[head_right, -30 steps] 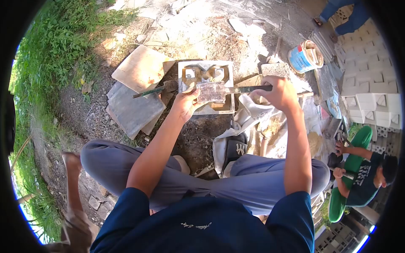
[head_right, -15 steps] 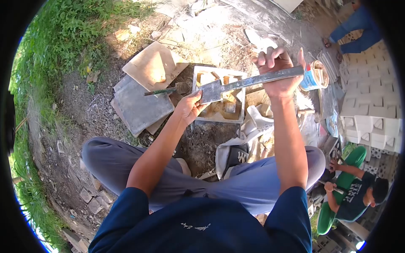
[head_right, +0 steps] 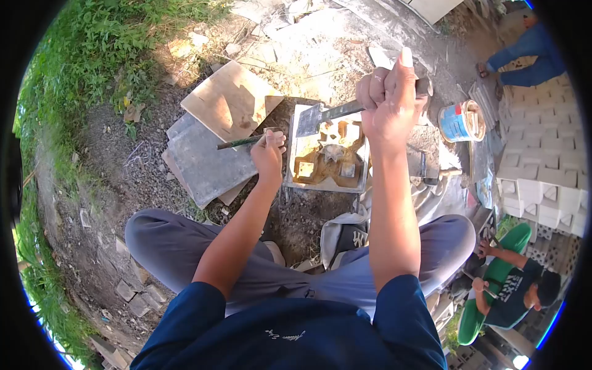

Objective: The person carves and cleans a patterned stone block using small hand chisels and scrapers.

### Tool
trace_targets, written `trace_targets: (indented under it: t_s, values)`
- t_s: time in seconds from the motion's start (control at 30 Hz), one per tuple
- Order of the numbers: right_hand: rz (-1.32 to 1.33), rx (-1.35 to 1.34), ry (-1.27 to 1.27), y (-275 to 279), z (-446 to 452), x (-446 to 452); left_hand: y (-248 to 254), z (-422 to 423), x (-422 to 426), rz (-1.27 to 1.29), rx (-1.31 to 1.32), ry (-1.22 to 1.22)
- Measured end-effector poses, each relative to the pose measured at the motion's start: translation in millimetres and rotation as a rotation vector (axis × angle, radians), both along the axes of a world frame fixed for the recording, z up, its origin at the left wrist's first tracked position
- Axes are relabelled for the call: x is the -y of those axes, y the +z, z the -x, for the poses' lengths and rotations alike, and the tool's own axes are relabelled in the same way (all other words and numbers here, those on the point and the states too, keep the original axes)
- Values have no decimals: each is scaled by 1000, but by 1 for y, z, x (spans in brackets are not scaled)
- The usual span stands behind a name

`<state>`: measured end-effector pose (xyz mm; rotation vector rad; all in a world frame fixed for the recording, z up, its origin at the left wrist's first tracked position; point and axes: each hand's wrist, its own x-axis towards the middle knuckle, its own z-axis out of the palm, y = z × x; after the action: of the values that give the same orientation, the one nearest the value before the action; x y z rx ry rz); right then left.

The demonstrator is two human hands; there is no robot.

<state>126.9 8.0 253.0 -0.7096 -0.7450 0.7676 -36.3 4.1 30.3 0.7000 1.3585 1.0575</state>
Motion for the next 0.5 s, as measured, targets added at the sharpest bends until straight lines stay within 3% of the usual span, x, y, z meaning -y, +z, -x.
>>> trace_targets:
  t_s: [0.07,0.17,0.2,0.5]
  values:
    - [-41,73,16,-10,0,-13,-7,-3,13,-141,-417,-101]
    - [-1,147,-3,-18,11,-22,-54,-14,33,-286,-391,-247]
    - [16,147,-29,-21,14,-24,-45,-11,33,-268,-451,-391]
    - [150,175,-52,-40,28,-43,-42,-19,25,-258,-514,-377]
